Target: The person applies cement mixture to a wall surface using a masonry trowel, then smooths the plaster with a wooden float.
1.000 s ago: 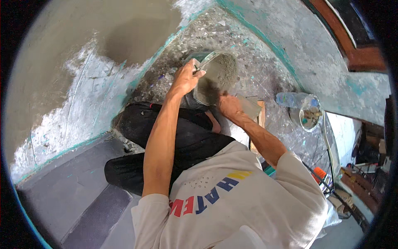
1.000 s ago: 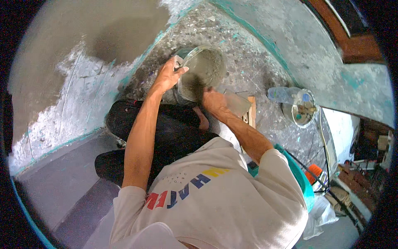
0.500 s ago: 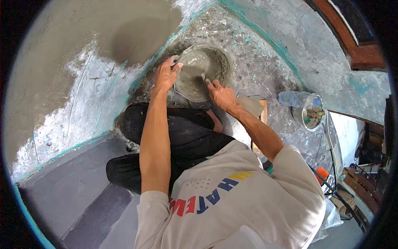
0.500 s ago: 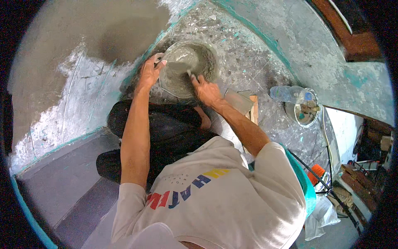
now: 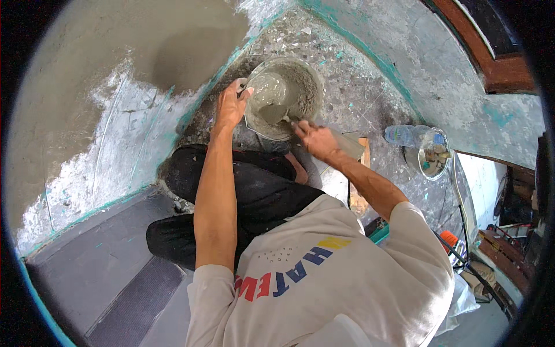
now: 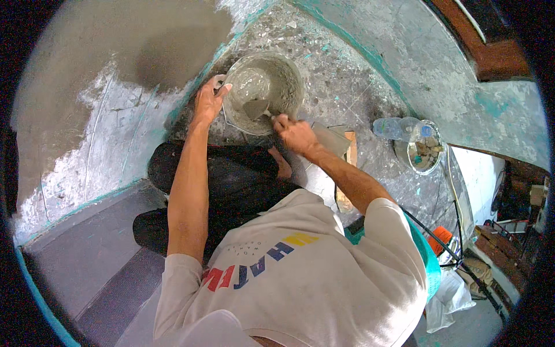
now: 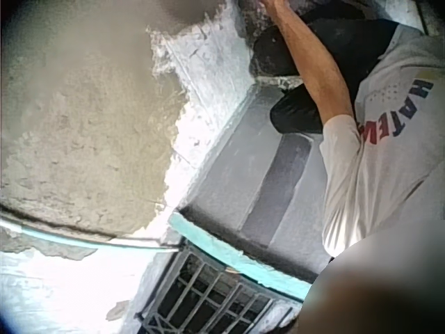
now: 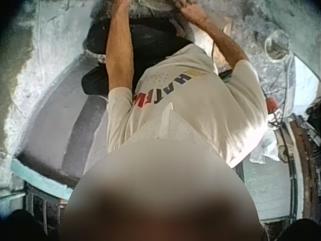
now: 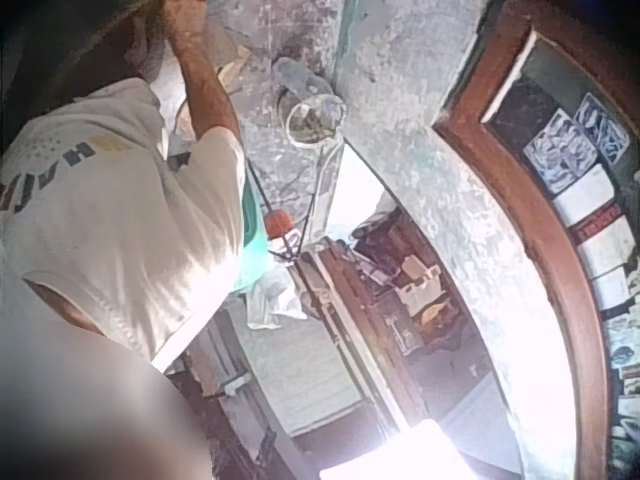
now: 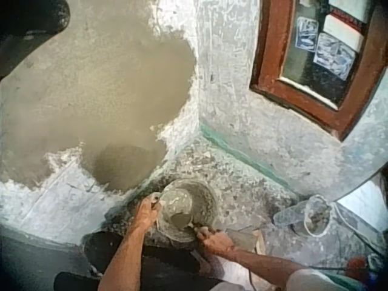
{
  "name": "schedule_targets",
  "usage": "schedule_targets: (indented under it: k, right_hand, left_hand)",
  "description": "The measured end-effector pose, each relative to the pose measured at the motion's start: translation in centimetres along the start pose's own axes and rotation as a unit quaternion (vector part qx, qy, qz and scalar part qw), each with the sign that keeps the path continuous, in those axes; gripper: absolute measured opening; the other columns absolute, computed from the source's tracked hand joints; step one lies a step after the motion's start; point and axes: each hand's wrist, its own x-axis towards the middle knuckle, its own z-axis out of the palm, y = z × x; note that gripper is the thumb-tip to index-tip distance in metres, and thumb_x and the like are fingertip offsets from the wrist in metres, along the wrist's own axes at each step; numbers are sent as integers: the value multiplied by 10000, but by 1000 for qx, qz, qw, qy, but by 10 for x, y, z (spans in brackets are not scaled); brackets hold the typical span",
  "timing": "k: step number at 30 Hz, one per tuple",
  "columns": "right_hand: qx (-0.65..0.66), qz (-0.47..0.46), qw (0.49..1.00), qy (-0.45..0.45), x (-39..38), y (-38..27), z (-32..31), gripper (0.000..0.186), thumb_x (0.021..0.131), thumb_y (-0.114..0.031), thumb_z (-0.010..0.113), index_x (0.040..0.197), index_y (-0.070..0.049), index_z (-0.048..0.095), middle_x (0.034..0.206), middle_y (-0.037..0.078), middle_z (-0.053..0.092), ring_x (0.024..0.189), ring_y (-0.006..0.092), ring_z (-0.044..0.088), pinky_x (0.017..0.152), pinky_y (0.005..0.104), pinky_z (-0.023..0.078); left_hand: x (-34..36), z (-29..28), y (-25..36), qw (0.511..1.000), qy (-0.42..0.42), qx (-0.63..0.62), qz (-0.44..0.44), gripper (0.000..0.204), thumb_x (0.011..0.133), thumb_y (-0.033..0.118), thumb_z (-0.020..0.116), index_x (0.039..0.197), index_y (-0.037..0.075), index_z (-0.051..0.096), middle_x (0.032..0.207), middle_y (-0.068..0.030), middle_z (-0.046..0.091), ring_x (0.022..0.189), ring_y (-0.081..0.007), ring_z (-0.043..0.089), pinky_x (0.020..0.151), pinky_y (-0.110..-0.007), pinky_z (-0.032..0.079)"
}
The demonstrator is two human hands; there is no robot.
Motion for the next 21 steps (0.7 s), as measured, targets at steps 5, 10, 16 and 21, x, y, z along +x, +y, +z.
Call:
schedule_targets:
  k: [5,10,16,21]
  right_hand:
    - [86,63,990,94,24,16,-7,548,958,-144,665,1497,-162,567,1169,105,623,951,345,732,713,461,632]
    - [82,43,995,-38,19,2,0,525,972,-123,582,1494,-166,568,1207,120,619,966,344,753,677,487,630]
    - [52,32,998,0,20,41,-11,585,967,-143,613,1541,-224,535,1229,78,618,936,328,756,699,475,633]
    - [62,45,996,37,27,11,-1,594,978,-179,649,1554,-214,510,1182,90,613,946,316,738,708,461,629]
  left_hand:
    - [0,6,-3,1000,15,-2,-5,457,994,315,746,1384,88,674,1272,-237,734,1180,-433,701,1001,-508,540]
    - [4,5,0,999,23,16,40,428,1007,295,733,1374,83,678,1265,-246,731,1186,-440,691,993,-513,537]
    - [2,6,1,999,9,-5,33,447,1011,336,731,1398,122,668,1245,-231,741,1148,-376,708,1007,-481,531]
    - [5,8,0,1000,2,-7,30,429,1007,323,721,1365,89,682,1265,-266,723,1193,-458,685,991,-511,537]
